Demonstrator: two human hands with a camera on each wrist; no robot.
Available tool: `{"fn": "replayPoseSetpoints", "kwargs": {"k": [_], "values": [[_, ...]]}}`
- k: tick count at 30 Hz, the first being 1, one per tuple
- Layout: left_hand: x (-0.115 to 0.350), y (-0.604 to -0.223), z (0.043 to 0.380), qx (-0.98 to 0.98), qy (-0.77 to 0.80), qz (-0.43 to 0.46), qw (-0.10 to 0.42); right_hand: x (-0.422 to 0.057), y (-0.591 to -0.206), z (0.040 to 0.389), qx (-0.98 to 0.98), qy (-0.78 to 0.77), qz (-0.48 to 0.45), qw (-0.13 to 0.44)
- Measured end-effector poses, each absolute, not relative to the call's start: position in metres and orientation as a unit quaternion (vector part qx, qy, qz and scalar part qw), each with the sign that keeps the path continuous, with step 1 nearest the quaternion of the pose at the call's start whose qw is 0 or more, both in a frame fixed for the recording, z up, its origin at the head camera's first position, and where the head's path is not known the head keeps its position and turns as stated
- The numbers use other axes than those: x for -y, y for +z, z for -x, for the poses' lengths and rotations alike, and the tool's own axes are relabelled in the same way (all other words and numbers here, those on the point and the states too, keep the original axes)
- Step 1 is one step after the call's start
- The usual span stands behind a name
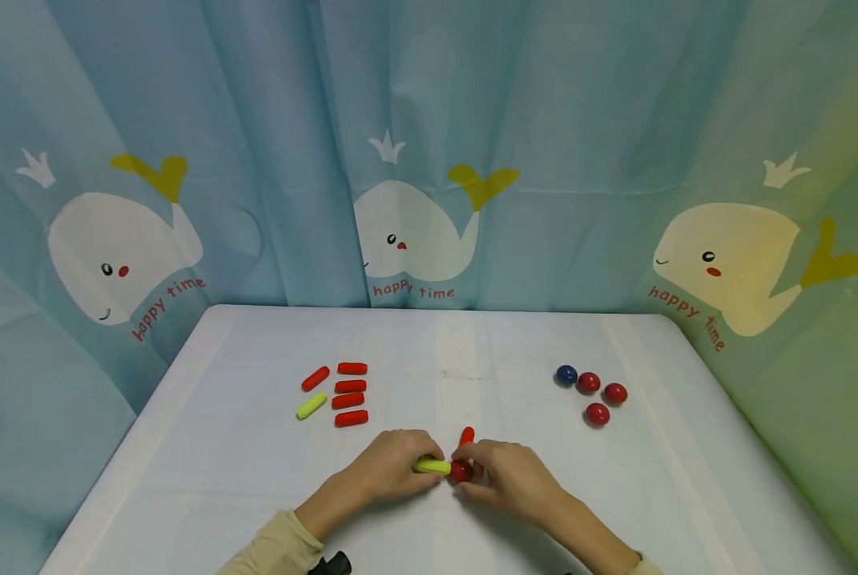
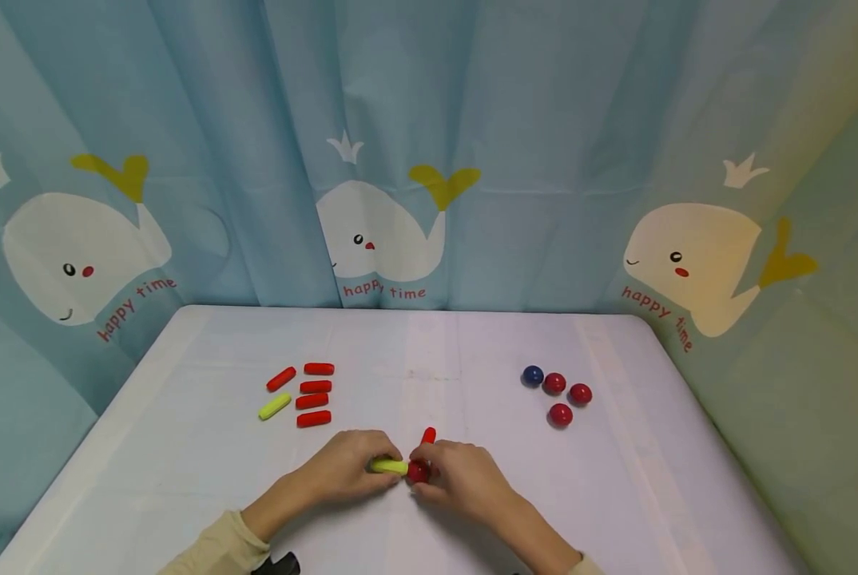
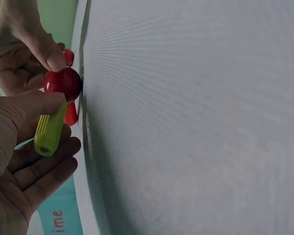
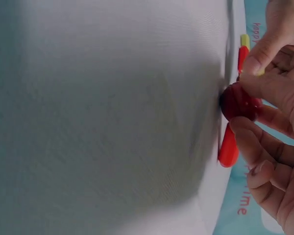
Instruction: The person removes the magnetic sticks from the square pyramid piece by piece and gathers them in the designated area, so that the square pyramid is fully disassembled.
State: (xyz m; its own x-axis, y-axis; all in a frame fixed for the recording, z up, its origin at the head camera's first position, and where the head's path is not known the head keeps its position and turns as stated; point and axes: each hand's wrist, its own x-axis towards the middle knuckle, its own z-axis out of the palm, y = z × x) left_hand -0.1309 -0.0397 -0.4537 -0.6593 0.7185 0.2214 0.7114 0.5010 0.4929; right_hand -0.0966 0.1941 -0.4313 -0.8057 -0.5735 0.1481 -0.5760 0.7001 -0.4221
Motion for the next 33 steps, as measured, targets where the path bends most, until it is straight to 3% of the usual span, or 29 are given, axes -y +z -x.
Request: {"fn": "replayPoseSetpoints", "kwargs": {"k": [10, 20, 33], "values": [[0.050, -0.452, 0.127, -0.867, 0.257, -0.427, -0.019, -0.194, -0.431, 0.097, 0.936, 0.222, -0.273, -0.020], [0.102, -0.444, 0.132, -0.912, 0.249, -0.312, -0.095, -0.218, -0.428, 0.096, 0.948, 0.221, -0.227, -0.023], [0.129, -0.453, 0.142, -0.945, 0.189, -0.256, -0.074, -0.215, -0.428, 0.096, 0.950, 0.218, -0.220, -0.033]]}}
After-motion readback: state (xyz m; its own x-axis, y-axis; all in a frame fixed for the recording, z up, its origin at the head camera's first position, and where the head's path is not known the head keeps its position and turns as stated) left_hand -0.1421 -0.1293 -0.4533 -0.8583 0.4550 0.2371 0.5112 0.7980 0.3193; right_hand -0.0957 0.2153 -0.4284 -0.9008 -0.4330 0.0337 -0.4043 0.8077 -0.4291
